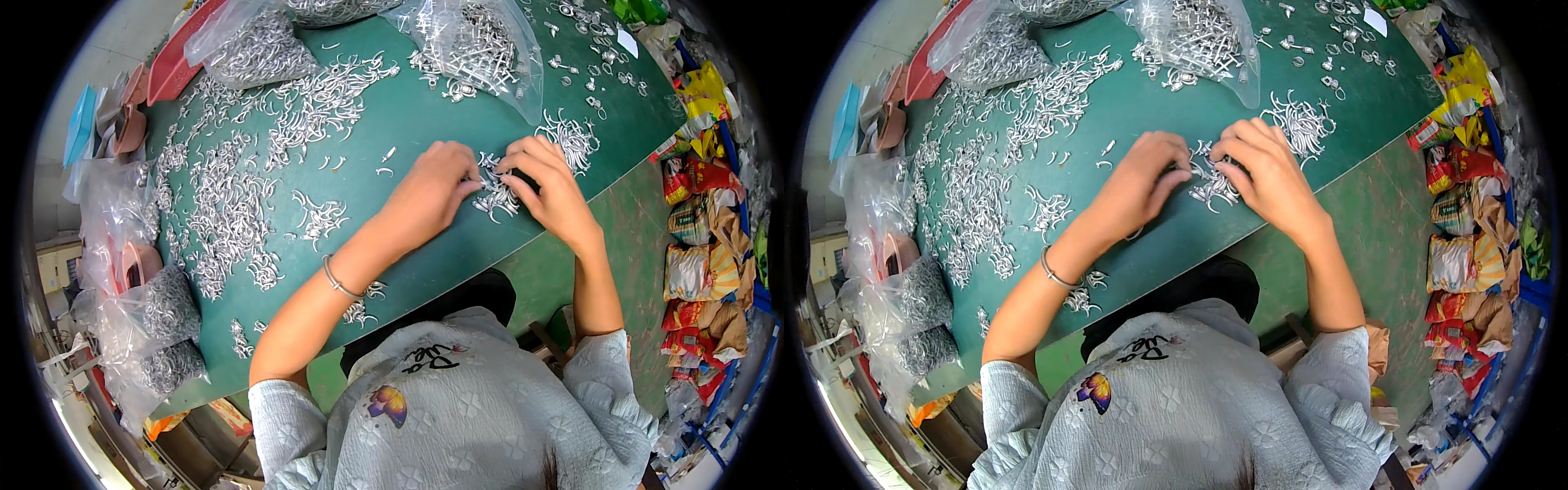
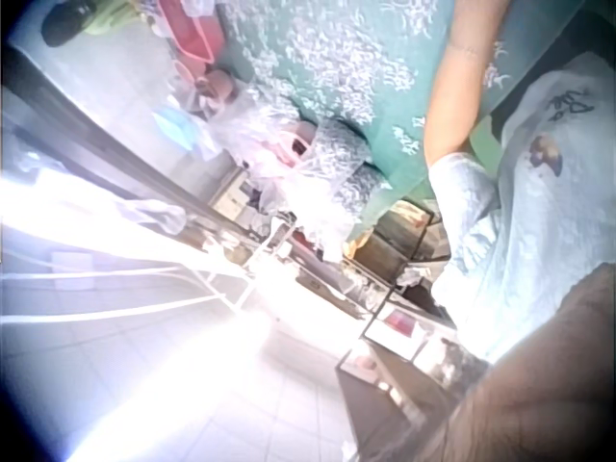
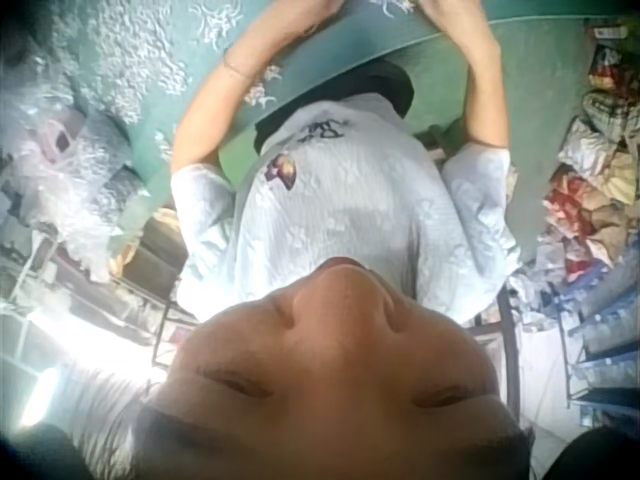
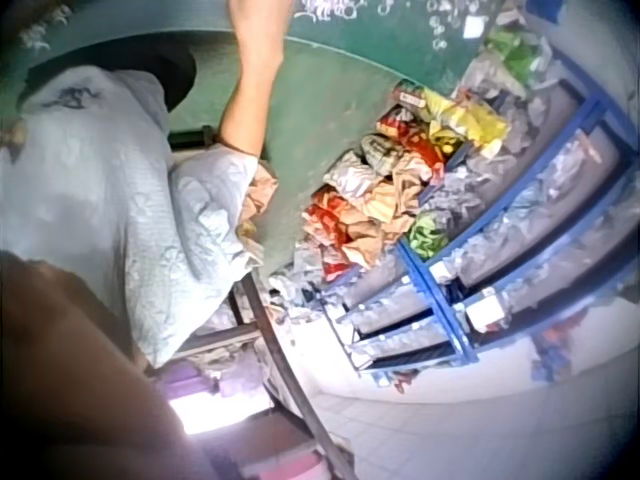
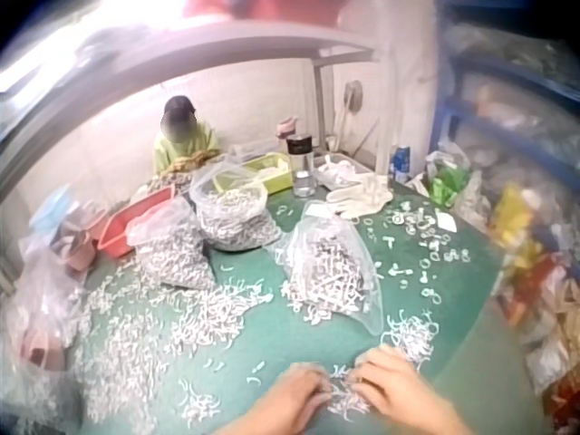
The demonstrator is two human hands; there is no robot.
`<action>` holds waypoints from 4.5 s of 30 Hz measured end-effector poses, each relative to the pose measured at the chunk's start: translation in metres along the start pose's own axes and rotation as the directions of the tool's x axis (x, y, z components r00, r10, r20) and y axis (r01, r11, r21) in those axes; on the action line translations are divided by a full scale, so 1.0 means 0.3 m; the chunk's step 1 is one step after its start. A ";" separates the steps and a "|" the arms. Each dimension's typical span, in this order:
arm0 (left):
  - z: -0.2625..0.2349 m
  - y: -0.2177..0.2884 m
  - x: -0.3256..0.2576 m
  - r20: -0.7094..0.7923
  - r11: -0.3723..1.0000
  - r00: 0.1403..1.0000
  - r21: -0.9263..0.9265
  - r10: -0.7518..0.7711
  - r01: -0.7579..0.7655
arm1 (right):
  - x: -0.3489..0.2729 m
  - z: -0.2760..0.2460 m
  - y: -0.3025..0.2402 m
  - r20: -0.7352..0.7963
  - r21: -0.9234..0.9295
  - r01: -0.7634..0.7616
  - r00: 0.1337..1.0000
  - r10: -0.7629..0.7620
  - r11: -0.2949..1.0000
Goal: The person sorts through large quantities of small silver heart-shaped metal pieces on a green table by hand, picking up individual items and placing them into a separate pile or back into bags.
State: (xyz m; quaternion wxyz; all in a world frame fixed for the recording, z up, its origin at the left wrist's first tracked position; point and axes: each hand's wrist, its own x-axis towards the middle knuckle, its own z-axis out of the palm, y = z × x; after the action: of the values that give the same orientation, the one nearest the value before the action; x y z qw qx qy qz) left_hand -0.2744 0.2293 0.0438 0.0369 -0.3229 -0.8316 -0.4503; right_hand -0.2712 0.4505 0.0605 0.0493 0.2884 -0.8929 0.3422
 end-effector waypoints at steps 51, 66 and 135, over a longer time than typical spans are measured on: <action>-0.016 0.018 0.026 0.206 0.297 0.721 -0.811 -0.661 0.504 | -0.051 -0.040 0.046 0.095 0.549 -0.456 0.866 0.490 0.700; 0.073 0.047 0.210 0.215 0.509 0.807 -0.680 -0.550 0.528 | -0.037 -0.053 0.076 -0.451 -0.281 -0.456 0.840 0.303 0.845; 0.033 0.360 -0.801 -0.506 0.739 0.564 -0.590 -0.653 0.326 | -0.120 0.459 -0.480 0.167 0.177 0.169 0.966 -0.199 0.970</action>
State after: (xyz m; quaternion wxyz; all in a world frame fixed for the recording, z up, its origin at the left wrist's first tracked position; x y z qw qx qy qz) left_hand -0.0210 0.1576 0.0315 0.1387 0.1194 -0.6912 -0.6992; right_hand -0.1472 0.2934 0.0292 -0.0252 0.4036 -0.8322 0.3793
